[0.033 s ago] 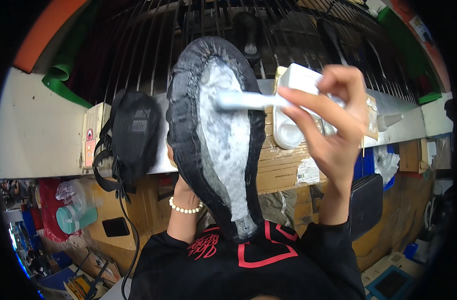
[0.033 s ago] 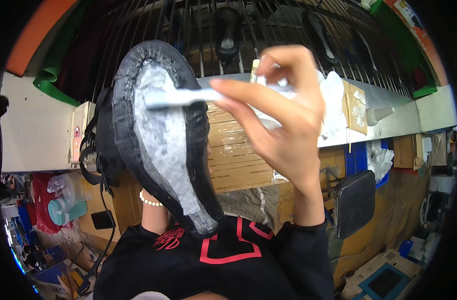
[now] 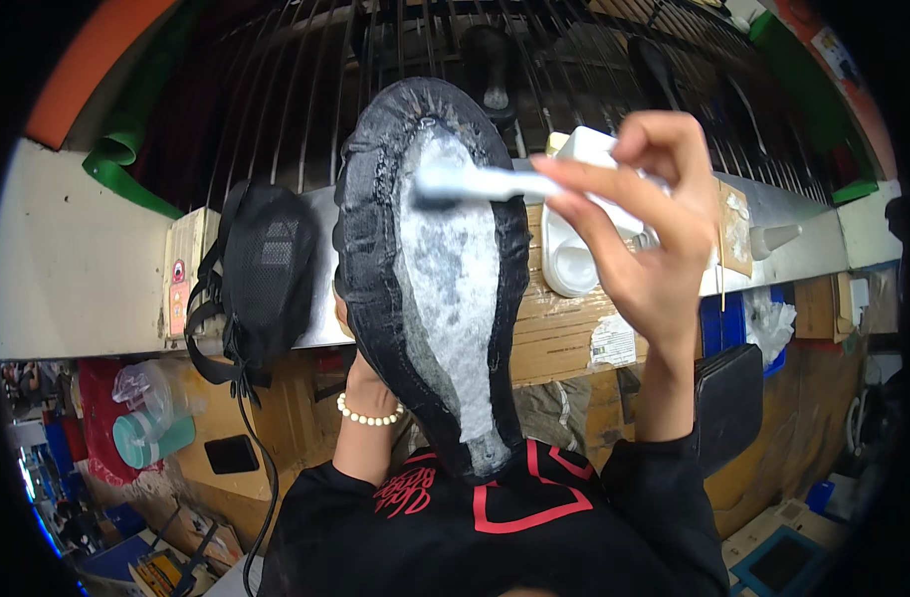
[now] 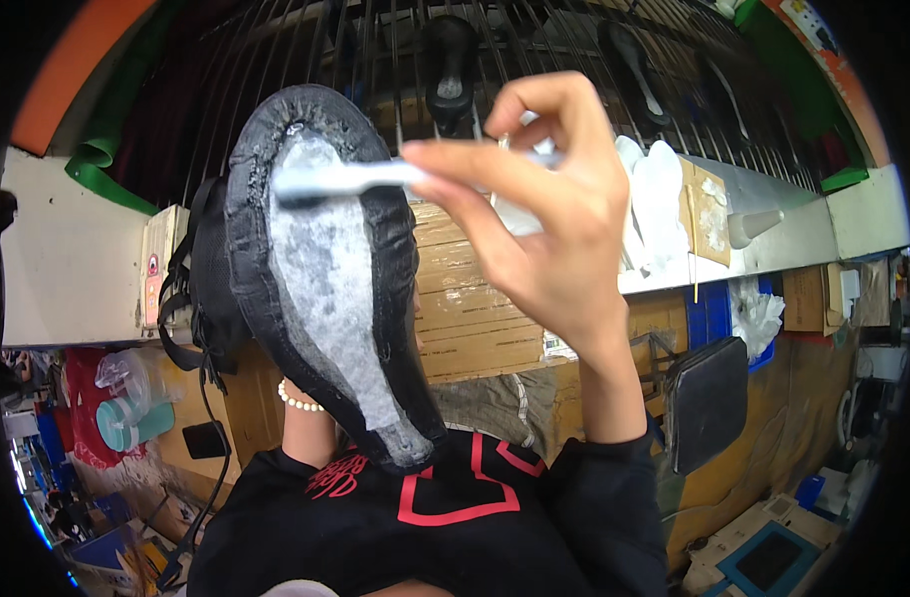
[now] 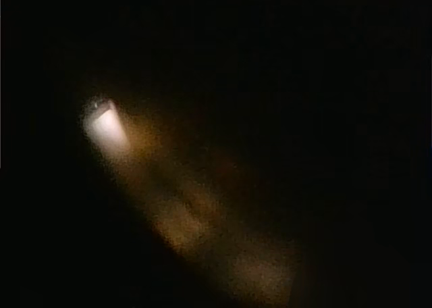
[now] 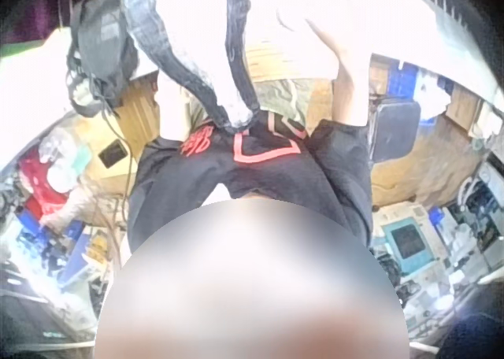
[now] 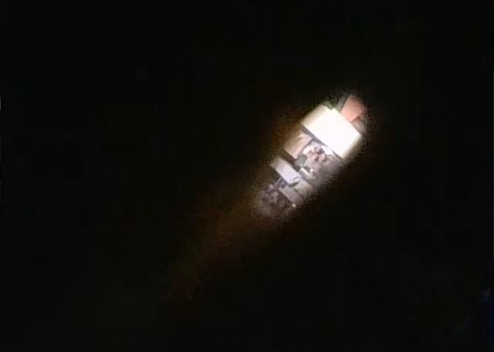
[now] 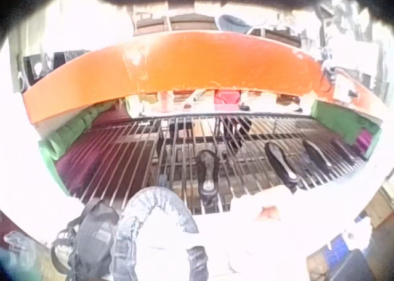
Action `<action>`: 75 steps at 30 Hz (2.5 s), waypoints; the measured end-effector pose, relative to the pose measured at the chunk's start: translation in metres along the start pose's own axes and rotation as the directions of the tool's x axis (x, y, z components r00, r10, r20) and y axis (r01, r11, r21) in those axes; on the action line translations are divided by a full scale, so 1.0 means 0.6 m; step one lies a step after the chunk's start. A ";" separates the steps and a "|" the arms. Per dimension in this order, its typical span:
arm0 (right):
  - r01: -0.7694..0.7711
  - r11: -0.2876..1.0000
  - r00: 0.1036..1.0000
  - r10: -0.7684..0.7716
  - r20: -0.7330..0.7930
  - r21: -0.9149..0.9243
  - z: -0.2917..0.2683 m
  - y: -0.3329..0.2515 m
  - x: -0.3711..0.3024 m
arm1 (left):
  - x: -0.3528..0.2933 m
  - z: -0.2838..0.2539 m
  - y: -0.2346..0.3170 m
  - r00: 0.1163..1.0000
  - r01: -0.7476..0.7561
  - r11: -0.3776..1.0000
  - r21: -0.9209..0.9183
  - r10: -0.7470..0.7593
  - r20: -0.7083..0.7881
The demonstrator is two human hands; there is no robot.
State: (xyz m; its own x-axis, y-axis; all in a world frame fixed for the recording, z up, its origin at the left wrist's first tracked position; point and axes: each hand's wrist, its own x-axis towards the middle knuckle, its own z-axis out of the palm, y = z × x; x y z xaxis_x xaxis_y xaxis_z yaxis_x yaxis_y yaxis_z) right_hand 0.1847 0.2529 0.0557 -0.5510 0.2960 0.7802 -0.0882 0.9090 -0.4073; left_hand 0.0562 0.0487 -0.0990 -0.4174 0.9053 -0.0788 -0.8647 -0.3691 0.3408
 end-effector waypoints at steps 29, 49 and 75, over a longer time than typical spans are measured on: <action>-0.541 0.832 0.748 0.542 -0.383 0.122 -0.090 0.129 -0.089 | 0.449 -0.201 0.352 0.821 -0.412 0.714 -0.566 0.021 -0.570; -0.657 0.750 0.632 0.605 -0.484 0.081 -0.135 0.173 -0.170 | 0.656 -0.065 0.070 0.975 0.124 -0.559 0.820 0.221 0.003; -0.272 0.819 0.921 0.374 0.110 -0.506 -0.127 0.089 -0.204 | 0.078 0.092 0.149 0.818 0.025 0.997 -0.078 0.024 0.575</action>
State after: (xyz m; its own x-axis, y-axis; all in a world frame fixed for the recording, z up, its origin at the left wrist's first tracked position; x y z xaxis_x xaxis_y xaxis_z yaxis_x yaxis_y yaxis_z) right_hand 0.3106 0.2874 -0.0257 -0.6316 0.5806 0.5139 0.4976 0.8118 -0.3056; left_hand -0.0253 0.0698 -0.0208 -0.2014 0.8525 0.4823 -0.8941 -0.3611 0.2650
